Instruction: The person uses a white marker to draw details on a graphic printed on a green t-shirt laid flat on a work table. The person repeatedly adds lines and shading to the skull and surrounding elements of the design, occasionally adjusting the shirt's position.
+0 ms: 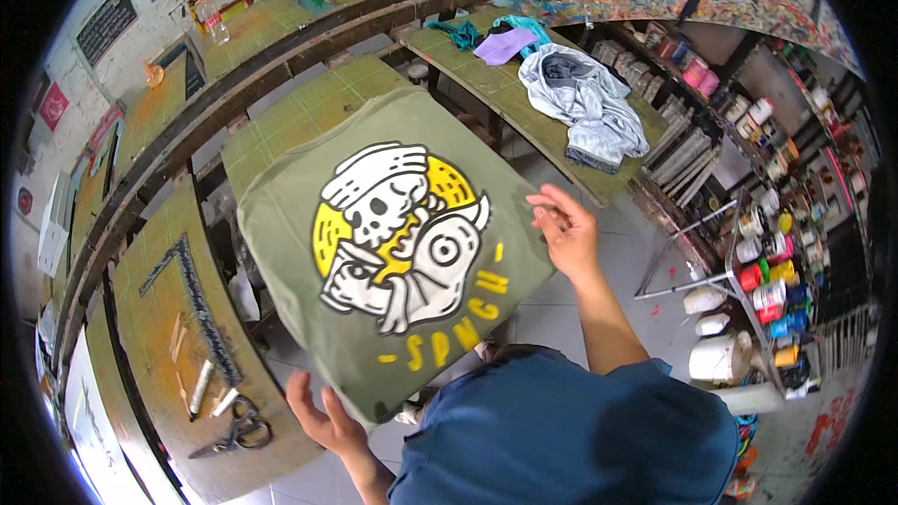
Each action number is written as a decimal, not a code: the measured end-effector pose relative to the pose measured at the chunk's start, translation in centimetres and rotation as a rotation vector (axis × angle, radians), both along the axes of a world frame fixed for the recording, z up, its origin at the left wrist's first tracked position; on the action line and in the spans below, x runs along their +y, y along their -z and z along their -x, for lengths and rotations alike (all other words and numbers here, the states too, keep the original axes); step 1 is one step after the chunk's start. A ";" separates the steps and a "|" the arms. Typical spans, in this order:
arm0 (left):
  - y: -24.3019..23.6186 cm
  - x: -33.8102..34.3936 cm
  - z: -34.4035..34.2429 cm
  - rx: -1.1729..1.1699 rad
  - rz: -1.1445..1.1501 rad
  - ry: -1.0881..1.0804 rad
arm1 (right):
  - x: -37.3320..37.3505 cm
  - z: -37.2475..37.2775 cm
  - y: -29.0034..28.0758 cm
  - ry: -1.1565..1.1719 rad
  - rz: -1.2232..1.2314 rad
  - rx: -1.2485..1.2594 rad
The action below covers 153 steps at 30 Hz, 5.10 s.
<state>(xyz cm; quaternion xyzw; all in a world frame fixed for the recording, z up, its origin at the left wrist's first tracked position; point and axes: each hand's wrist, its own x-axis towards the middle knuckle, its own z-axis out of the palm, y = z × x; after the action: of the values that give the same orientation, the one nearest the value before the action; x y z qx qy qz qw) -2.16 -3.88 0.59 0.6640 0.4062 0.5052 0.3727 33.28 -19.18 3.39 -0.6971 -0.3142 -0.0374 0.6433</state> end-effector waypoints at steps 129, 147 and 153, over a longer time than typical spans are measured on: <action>0.0 0.3 -8.2 0.259 0.122 -0.766 | 29.0 -3.8 -1.8 -1.136 0.474 -0.306; 0.2 0.4 -8.2 0.285 0.134 -0.777 | 28.1 -1.8 -0.3 -1.133 0.579 -0.666; 0.1 0.3 -8.3 0.293 0.130 -0.774 | 28.5 -1.1 -0.1 -1.112 0.563 -0.864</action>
<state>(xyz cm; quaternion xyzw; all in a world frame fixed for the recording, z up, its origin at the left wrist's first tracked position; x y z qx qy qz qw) 6.10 -3.55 0.54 0.5022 0.7055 0.4815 0.1349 34.39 9.28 3.48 -0.4972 -0.8413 0.1042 0.1847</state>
